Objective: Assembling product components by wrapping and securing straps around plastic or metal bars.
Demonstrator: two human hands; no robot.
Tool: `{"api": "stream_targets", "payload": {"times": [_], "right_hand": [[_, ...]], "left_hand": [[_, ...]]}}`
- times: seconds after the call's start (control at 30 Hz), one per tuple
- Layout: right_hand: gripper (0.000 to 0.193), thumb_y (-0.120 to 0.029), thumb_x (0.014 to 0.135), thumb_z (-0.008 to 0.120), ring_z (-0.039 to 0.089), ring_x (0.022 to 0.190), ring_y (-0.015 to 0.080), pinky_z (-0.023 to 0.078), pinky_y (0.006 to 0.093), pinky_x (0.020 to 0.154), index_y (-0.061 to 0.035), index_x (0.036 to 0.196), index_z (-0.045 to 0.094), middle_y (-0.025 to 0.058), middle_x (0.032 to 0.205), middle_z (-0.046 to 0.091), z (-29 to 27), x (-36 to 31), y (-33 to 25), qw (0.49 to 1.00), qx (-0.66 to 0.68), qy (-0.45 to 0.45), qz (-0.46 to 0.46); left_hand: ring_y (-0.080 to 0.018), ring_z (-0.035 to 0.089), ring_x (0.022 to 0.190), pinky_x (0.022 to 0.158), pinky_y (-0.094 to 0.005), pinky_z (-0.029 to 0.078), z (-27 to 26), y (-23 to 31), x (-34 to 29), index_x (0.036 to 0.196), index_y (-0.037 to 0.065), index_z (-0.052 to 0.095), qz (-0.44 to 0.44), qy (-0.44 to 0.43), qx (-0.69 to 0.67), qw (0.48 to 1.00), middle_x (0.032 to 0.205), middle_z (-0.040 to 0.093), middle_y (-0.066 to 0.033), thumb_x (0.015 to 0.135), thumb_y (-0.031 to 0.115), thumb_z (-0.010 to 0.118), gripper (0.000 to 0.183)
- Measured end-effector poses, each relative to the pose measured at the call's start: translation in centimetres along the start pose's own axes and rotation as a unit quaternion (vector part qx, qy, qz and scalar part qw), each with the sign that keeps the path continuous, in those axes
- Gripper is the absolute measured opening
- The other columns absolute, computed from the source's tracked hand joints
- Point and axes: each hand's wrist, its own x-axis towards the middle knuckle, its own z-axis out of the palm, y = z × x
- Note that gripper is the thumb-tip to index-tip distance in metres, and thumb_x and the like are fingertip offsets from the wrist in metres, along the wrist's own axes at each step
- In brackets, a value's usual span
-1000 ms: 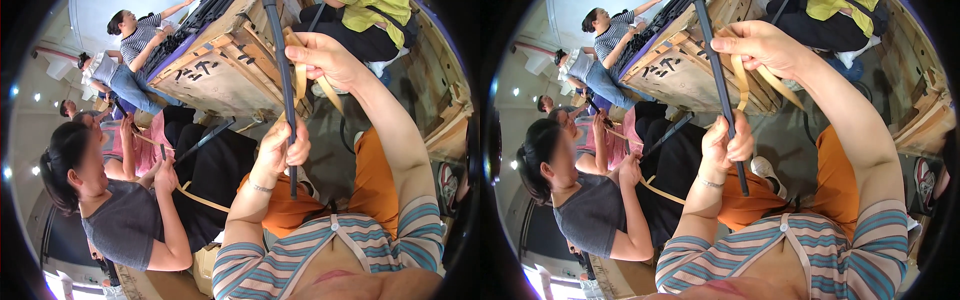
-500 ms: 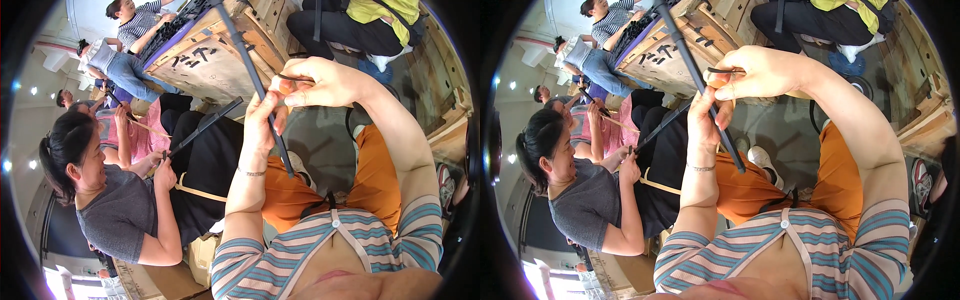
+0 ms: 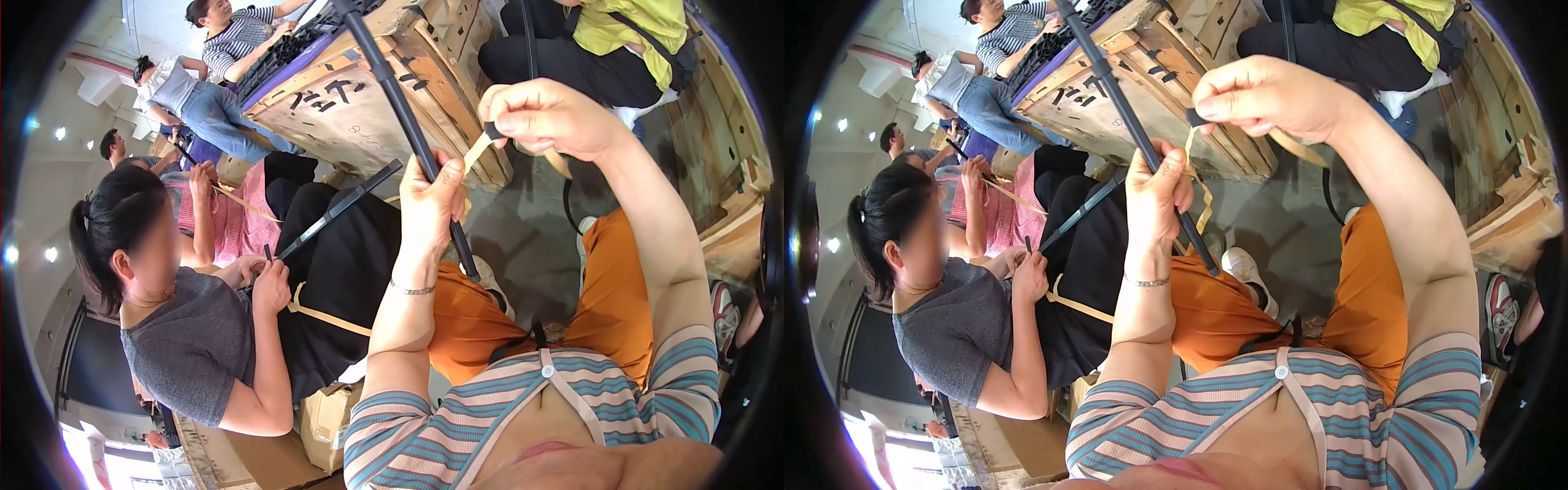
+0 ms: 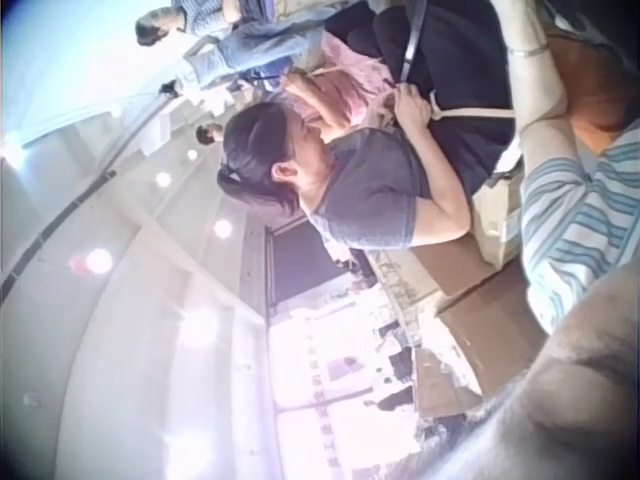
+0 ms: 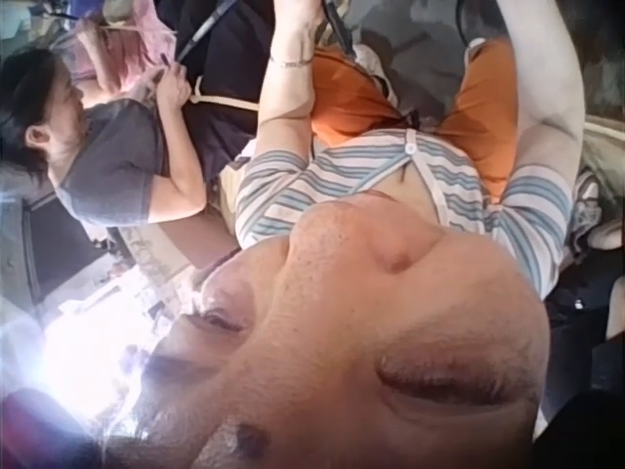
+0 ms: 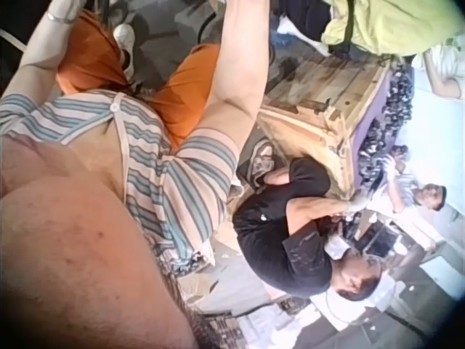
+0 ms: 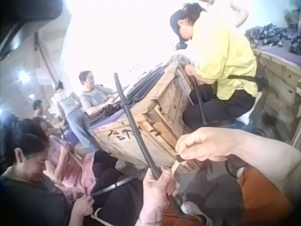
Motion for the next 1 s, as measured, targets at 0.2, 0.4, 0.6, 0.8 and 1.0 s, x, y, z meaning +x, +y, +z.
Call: {"api": "stream_targets", "payload": {"times": [0.2, 0.4, 0.6, 0.8, 1.0], "right_hand": [[0.017, -0.018, 0.089, 0.052, 0.041, 0.052, 0.0015, 0.03, 0.0152, 0.044, -0.0023, 0.087, 0.056, 0.0014, 0.078, 0.055, 2.4, 0.8, 0.9, 0.983, 0.18, -0.013, 0.045], [0.019, -0.021, 0.089, 0.051, 0.043, 0.058, 0.0019, 0.033, 0.0177, 0.05, -0.0033, 0.083, 0.055, -0.0004, 0.076, 0.054, 2.5, 1.4, 0.7, 0.992, -0.038, 0.12, 0.016], [0.014, -0.013, 0.087, 0.055, 0.043, 0.063, 0.0056, 0.039, 0.0233, 0.06, -0.0007, 0.081, 0.054, 0.0005, 0.066, 0.051, 3.5, 2.2, 2.2, 0.957, -0.236, 0.149, -0.073], [0.014, -0.014, 0.087, 0.055, 0.048, 0.065, 0.0076, 0.041, 0.0244, 0.062, -0.0006, 0.081, 0.055, 0.0032, 0.068, 0.057, 3.6, 2.5, 3.3, 0.95, -0.251, 0.16, -0.091], [0.013, -0.014, 0.086, 0.055, 0.055, 0.066, 0.0103, 0.043, 0.026, 0.063, -0.001, 0.081, 0.057, 0.0053, 0.07, 0.061, 3.9, 2.8, 3.6, 0.949, -0.247, 0.162, -0.106]], "left_hand": [[-0.0024, 0.036, 0.039, 0.035, -0.0176, 0.026, 0.3, -0.6, -0.4, 0.084, 0.007, 0.049, 0.02, 0.016, 0.101, 0.995, 0.057, 0.046, 0.0039, 0.083, 0.017, 0.063, 0.017], [-0.0067, 0.041, 0.044, 0.038, -0.0198, 0.032, 0.0, -0.2, -0.1, 0.087, 0.003, 0.055, 0.035, 0.026, 0.091, 0.995, 0.063, 0.05, -0.0008, 0.088, 0.018, 0.052, 0.015], [-0.0105, 0.045, 0.05, 0.042, -0.022, 0.035, -0.4, -0.4, -0.2, 0.09, 0.001, 0.054, 0.014, -0.015, 0.025, 0.999, 0.07, 0.051, -0.0036, 0.091, 0.018, 0.043, 0.02], [-0.0111, 0.046, 0.054, 0.046, -0.0229, 0.036, -0.3, 0.0, -0.5, 0.092, 0.001, 0.053, 0.0, -0.019, 0.0, 1.0, 0.073, 0.05, -0.0033, 0.091, 0.018, 0.044, 0.019], [-0.0085, 0.045, 0.053, 0.044, -0.0207, 0.036, -0.2, 0.2, -0.5, 0.093, 0.003, 0.051, -0.004, -0.031, -0.046, 0.998, 0.074, 0.049, -0.002, 0.092, 0.014, 0.041, 0.015]]}}
